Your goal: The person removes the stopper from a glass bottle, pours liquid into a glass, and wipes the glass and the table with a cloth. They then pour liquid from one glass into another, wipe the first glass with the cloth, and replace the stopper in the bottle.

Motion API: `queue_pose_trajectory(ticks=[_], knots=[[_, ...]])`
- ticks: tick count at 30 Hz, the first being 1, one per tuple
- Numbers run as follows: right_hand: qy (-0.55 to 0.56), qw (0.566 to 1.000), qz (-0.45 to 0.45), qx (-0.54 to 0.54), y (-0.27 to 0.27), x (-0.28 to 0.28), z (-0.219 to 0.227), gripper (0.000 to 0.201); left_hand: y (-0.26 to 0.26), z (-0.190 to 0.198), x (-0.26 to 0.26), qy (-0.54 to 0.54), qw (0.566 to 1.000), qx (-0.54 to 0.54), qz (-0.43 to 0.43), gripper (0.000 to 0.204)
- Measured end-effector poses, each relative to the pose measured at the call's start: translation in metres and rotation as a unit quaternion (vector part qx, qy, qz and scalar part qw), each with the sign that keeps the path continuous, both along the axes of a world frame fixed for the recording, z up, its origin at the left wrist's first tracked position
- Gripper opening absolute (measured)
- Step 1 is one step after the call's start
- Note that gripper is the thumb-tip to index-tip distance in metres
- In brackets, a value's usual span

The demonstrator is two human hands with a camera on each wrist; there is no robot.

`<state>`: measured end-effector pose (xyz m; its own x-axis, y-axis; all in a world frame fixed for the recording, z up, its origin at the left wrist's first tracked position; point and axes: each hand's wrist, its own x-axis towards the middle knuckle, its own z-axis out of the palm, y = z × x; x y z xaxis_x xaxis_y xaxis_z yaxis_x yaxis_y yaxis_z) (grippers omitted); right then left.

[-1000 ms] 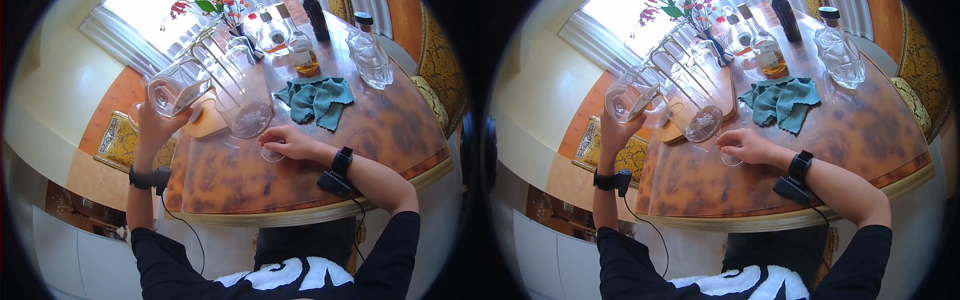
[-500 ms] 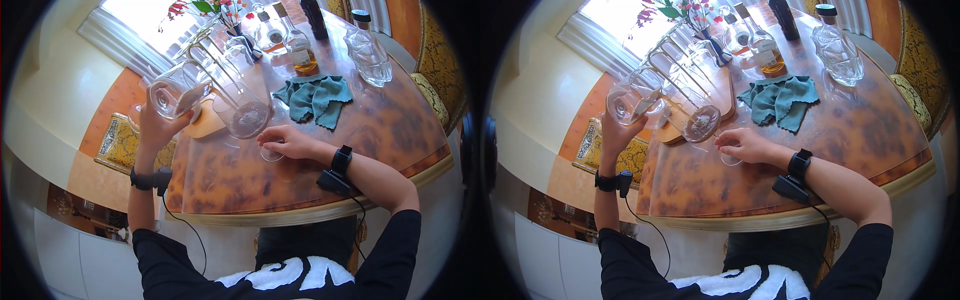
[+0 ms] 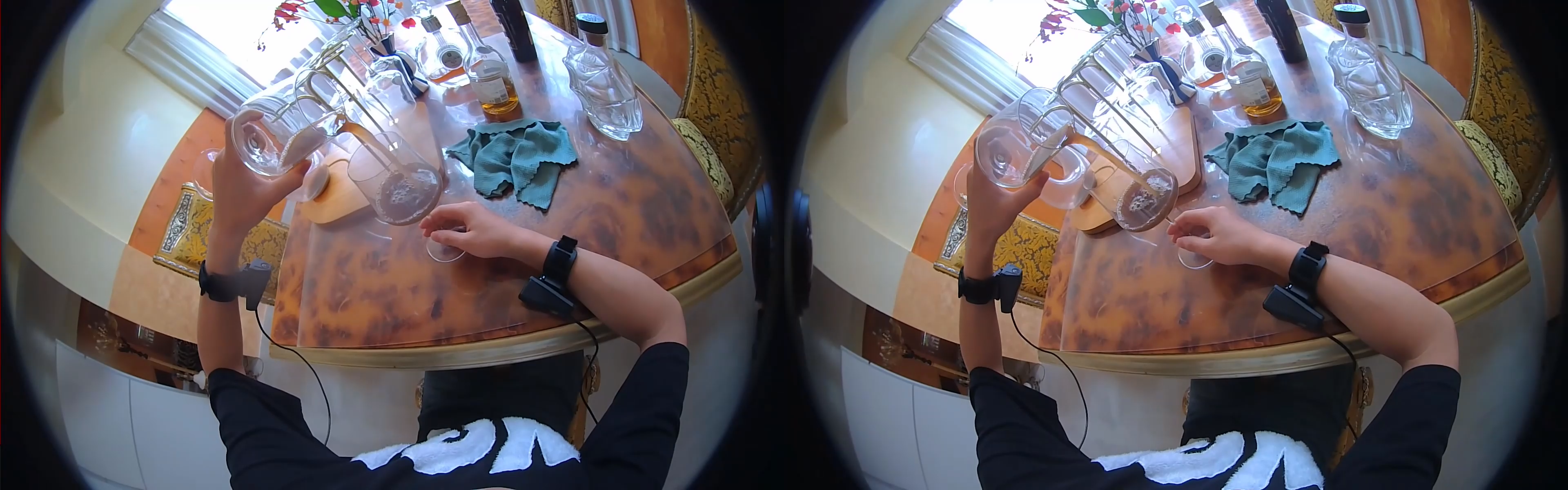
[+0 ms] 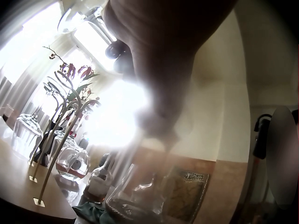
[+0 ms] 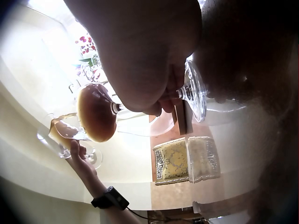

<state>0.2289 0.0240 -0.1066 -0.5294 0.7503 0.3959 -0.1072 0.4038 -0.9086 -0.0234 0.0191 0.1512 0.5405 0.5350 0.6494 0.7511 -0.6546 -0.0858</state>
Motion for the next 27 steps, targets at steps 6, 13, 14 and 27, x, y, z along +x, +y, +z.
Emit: queue_pose_trajectory(ticks=[6, 13, 14, 27], knots=[[-0.002, 1.0, -0.002, -0.011, -0.002, 0.0, 0.002, 0.026, 0.0, -0.009, -0.005, 0.025, 0.999, 0.02, 0.013, 0.074], [-0.003, 1.0, -0.003, -0.006, -0.003, 0.001, 0.003, 0.026, 0.0, -0.012, -0.007, 0.035, 0.999, 0.017, 0.035, 0.076], [-0.004, 1.0, -0.003, -0.006, -0.002, 0.001, 0.003, 0.026, -0.001, -0.01, -0.006, 0.041, 0.998, 0.026, 0.043, 0.075], [-0.011, 1.0, -0.004, -0.005, -0.001, 0.001, 0.001, 0.026, -0.005, 0.003, -0.003, 0.06, 0.996, 0.06, 0.028, 0.077]])
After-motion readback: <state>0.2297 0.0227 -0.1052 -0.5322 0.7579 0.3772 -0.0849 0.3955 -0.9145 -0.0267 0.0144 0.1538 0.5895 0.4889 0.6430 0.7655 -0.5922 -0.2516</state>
